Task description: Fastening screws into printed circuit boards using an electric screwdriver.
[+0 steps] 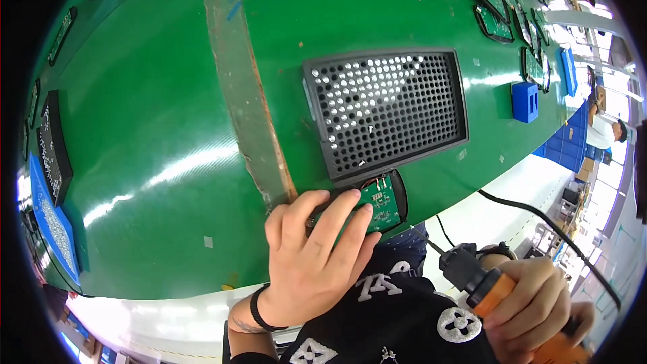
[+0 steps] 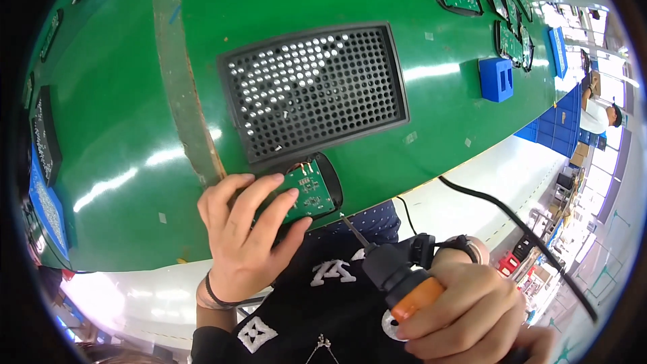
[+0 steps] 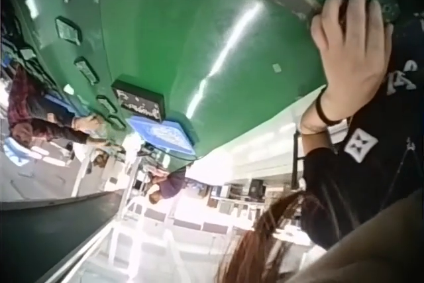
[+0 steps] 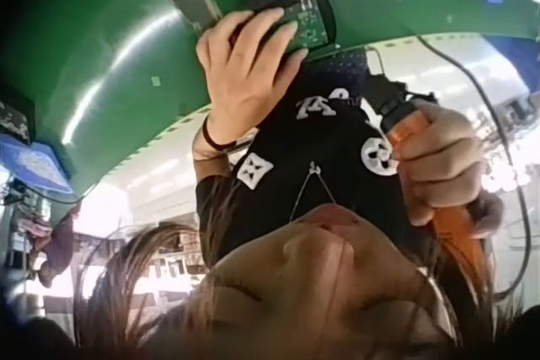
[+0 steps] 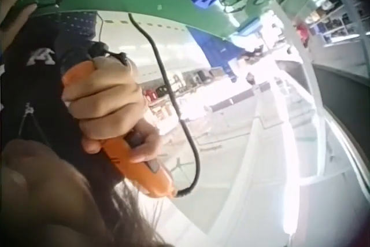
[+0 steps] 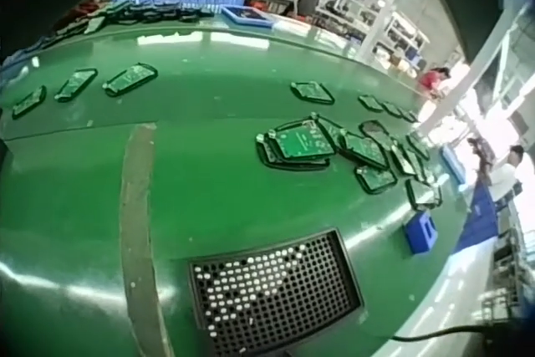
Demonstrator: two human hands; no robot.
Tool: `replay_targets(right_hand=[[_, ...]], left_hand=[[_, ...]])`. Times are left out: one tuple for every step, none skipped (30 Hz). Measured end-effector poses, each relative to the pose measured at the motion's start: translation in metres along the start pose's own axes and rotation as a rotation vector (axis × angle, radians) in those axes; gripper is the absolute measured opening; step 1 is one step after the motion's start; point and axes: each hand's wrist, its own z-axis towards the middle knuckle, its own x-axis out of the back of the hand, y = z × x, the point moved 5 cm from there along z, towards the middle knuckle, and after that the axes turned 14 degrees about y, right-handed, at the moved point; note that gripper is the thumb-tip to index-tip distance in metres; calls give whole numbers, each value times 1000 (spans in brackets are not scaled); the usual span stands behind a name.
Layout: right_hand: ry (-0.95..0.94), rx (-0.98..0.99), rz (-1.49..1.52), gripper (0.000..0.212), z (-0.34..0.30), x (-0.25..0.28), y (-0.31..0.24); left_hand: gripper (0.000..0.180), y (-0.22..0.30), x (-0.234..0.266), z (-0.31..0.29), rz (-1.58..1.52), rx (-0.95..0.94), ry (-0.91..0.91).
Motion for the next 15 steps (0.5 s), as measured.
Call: replay_targets(right_hand=[[10,-9,2,47,-6,3,1],[17,10,25,47,-11,4,3],[17,41,37,47,-10,4,2],[17,70,51,47,-10,5,1],[20,70,47,47,-9,6,1],[24,65,44,47,-9,7,0],[26,60,40,47,-8,7,0],[31,53,45,47,-9,7,1],[35,50,48,47,-10,8,2],[35,47,53,47,-10,8,2],[35,44,57,47,-11,8,3],[35,41,60,47,-11,8,3],[36,38,62,47,-12,8,4],[32,38,69,47,-12,7,5],[27,39,76,47,-13,7,6]], left_hand=[[38,-1,0,-1,14,3,3],[38,-2,0,-3,30,6,5],[38,0,-1,0,35,-1,14],[38,2,-2,1,32,-4,10],[37,3,-2,2,24,-3,14],[37,3,-3,3,17,-1,18],[36,4,-3,4,9,1,23],[36,4,-3,4,15,4,19],[36,4,-3,3,14,7,18],[36,4,-3,3,13,10,17],[35,4,-3,3,10,13,17],[35,4,-3,3,12,14,16],[35,3,-2,3,10,9,20],[35,3,-2,2,7,2,23],[34,3,-1,2,3,-4,27]])
